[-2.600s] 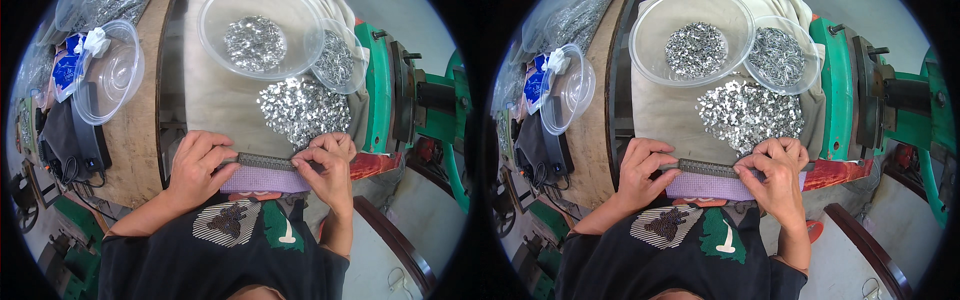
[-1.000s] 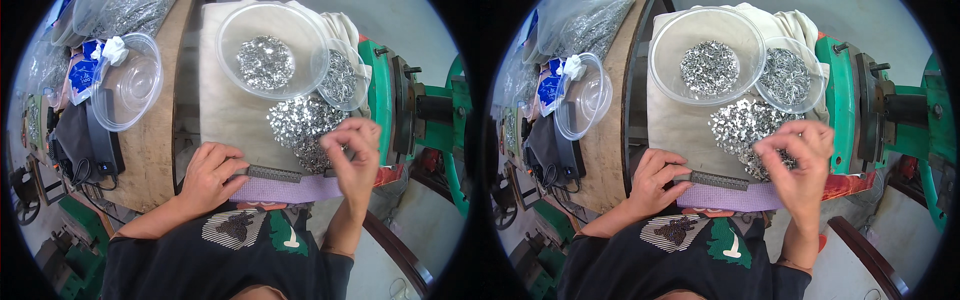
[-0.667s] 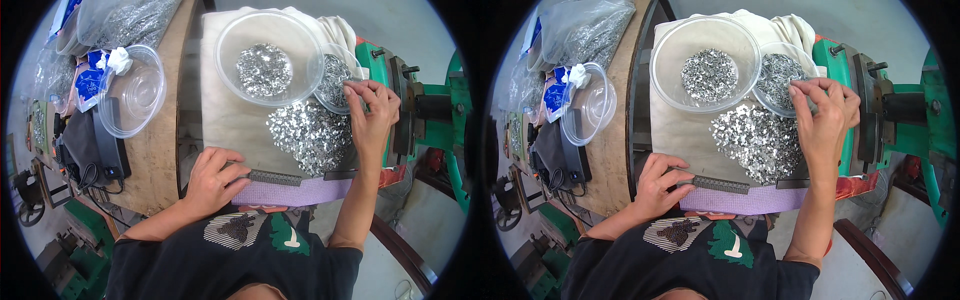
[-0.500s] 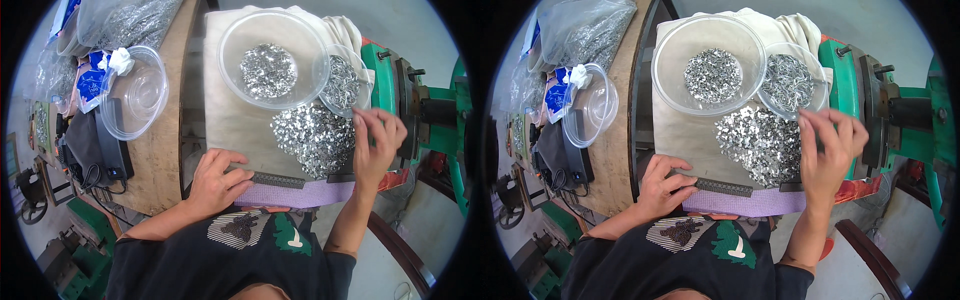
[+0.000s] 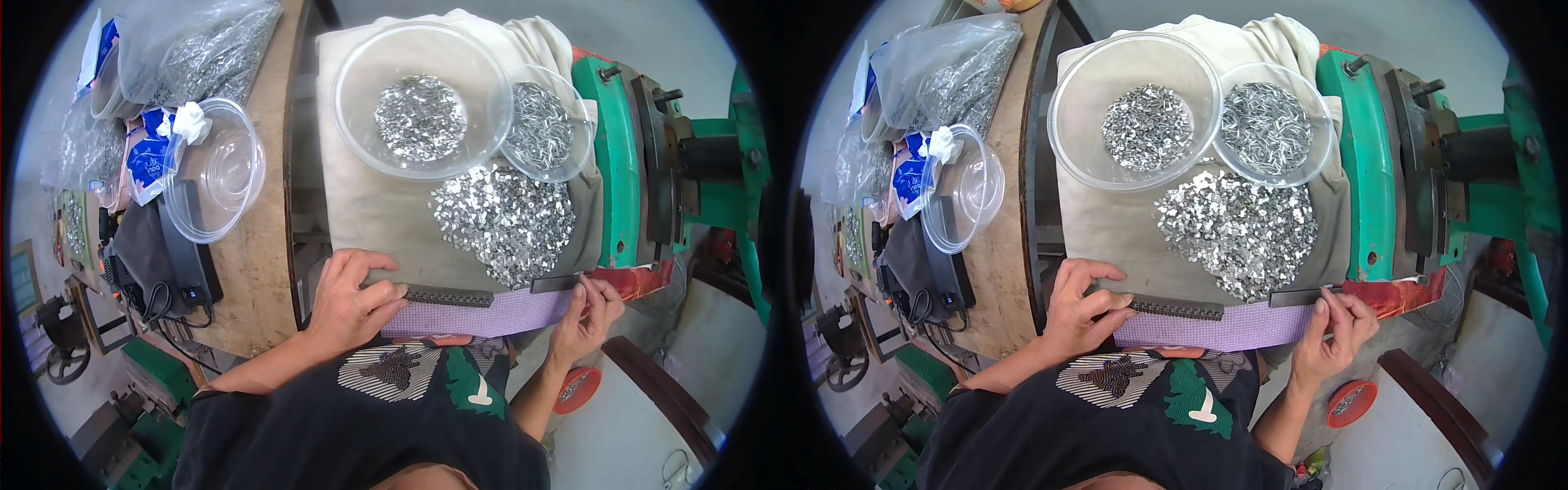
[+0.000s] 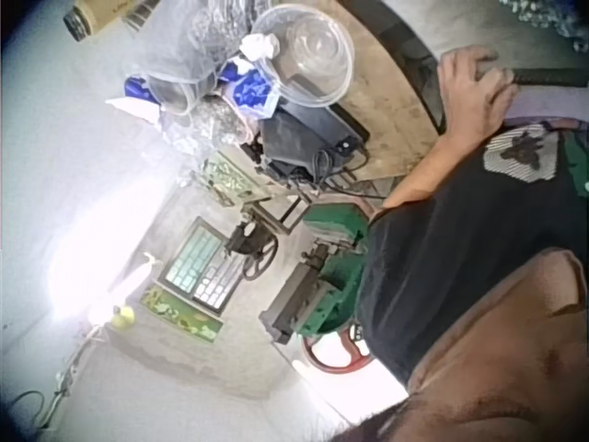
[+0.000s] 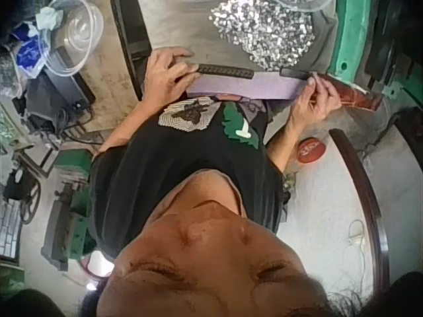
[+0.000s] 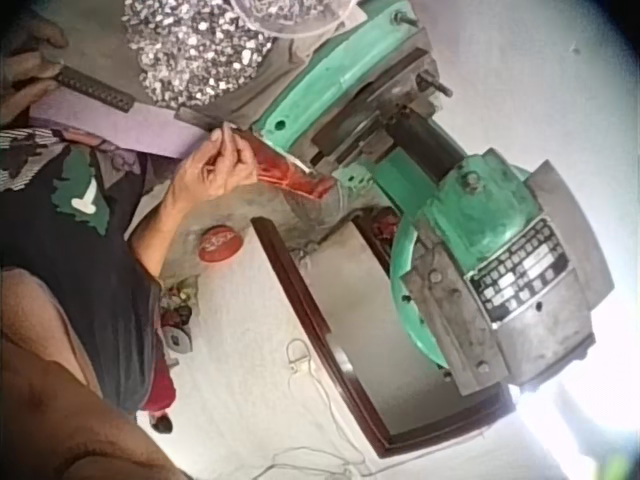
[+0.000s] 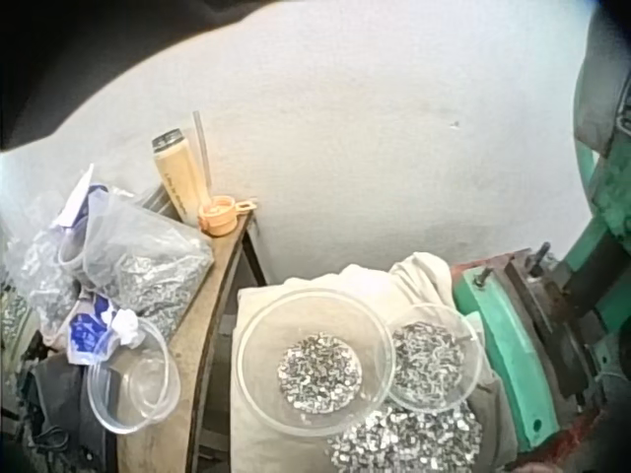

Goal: Manually placing small metal rivets onto a base and using a riveting press machine to secure them.

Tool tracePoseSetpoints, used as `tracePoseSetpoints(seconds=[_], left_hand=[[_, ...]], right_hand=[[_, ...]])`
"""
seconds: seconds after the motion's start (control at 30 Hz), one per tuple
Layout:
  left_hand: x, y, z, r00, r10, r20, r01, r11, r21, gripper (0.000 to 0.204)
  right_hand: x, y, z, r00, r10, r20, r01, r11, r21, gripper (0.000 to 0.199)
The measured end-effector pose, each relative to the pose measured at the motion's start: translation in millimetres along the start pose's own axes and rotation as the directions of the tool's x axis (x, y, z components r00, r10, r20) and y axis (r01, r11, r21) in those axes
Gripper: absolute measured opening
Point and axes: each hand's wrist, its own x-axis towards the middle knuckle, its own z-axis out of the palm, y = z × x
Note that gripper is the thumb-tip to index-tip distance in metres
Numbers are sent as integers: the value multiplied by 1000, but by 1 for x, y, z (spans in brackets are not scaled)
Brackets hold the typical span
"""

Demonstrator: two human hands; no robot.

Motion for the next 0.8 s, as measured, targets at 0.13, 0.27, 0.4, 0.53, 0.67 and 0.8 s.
tracePoseSetpoints(seconds=[0.13, 0.27, 0.4, 0.53, 0.67, 0.8], left_hand=[[1, 0, 1, 1000, 1, -12, -1, 1000, -2, 24], [1, 0, 1, 1000, 5, -9, -5, 1000, -8, 24], [0, -1, 1, 1000, 4, -9, -4, 1000, 2, 25], [1, 0, 1, 1000, 11, -11, -11, 1000, 8, 25], [1, -1, 2, 999, 28, -17, -28, 999, 15, 25], [0, -2, 4, 999, 29, -22, -28, 999, 14, 21]], right_hand=[[-5, 7, 2, 998, 28, 48, -24, 995, -99, 22], [-4, 8, 2, 994, 46, 103, -33, 991, -127, 30], [0, 12, -4, 982, 42, 186, -36, 999, -38, 32], [4, 15, -15, 960, 82, 269, -111, 989, 95, 35], [14, 18, -26, 933, 43, 358, -75, 994, 76, 36], [23, 15, -28, 905, 52, 422, -76, 996, 41, 37]])
